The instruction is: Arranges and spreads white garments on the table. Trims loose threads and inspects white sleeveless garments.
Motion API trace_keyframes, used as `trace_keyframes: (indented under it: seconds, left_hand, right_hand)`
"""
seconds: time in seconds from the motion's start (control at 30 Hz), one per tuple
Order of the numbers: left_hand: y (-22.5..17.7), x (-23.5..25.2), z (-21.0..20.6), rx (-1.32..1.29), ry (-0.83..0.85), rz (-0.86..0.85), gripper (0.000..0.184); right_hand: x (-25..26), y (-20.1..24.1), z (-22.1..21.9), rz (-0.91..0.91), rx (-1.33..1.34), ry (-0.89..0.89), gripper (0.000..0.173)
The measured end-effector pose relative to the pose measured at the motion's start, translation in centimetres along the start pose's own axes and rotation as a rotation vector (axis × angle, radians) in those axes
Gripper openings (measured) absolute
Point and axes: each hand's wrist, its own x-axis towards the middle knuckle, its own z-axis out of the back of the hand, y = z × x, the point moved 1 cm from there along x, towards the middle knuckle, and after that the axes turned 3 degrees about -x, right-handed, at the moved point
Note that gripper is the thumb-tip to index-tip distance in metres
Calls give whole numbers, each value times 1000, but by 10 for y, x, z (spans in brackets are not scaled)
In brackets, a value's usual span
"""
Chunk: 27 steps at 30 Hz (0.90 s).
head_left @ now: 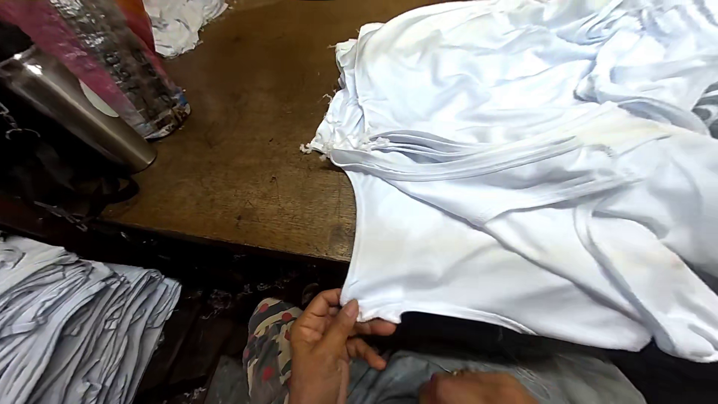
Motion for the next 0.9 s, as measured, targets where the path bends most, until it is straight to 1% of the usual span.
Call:
trace_keyframes:
  seconds: [0.07, 0.13, 0.17, 0.2, 0.3, 0.33, 0.4, 0.53, 0.57, 0.67, 0.7, 0.77, 0.83, 0.87, 0.9]
  left_hand:
    - [-3, -1, -4, -4, 10, 9, 13]
    - [-5, -2, -6, 9, 27, 0, 12]
    - [-5, -3, -6, 25, 30, -8, 12]
    - [-5, -4, -5, 53, 28, -19, 13]
    - [-5, -4, 0, 130, 37, -51, 22]
    - [-6, -4, 1, 131, 41, -51, 25]
    - [-7, -3, 0, 116, 46, -47, 27]
    - [-7, -2, -1, 126, 79, -90, 24]
    - [-7, -2, -1, 137, 98, -110, 23]
    - [-6, -2, -2, 162, 112, -153, 20]
    - [-5, -1, -1, 178, 113, -168, 18]
    - [-5, 0, 1, 188, 135, -182, 18]
    - [-6, 0, 3, 164, 176, -172, 20]
    - [-7, 0, 3, 152, 189, -165, 21]
    - [-7, 0, 2, 134, 198, -155, 21]
  right_hand:
    - [-2, -3, 8, -59, -196, -209, 17]
    - [-3, -8, 17, -86, -325, -336, 19]
    - [-1, -11, 21, -88, -334, -373, 20]
    - [2, -14, 25, -81, -296, -397, 21]
    - [20, -24, 30, -44, -37, -463, 25]
    - [28, -28, 30, -25, 13, -480, 28]
    - [46, -37, 28, 25, 25, -500, 33]
    - [75, -37, 18, 133, 22, -540, 30]
    - [81, -35, 16, 151, -2, -541, 28]
    - [96, -32, 14, 217, -70, -537, 12]
    - [99, -31, 13, 237, -68, -522, 12]
    - [101, -29, 14, 218, 60, -451, 14]
    - [95, -29, 17, 110, 282, -370, 15]
    - [90, -30, 21, 65, 309, -345, 19]
    - [84, -31, 26, 36, 263, -336, 27]
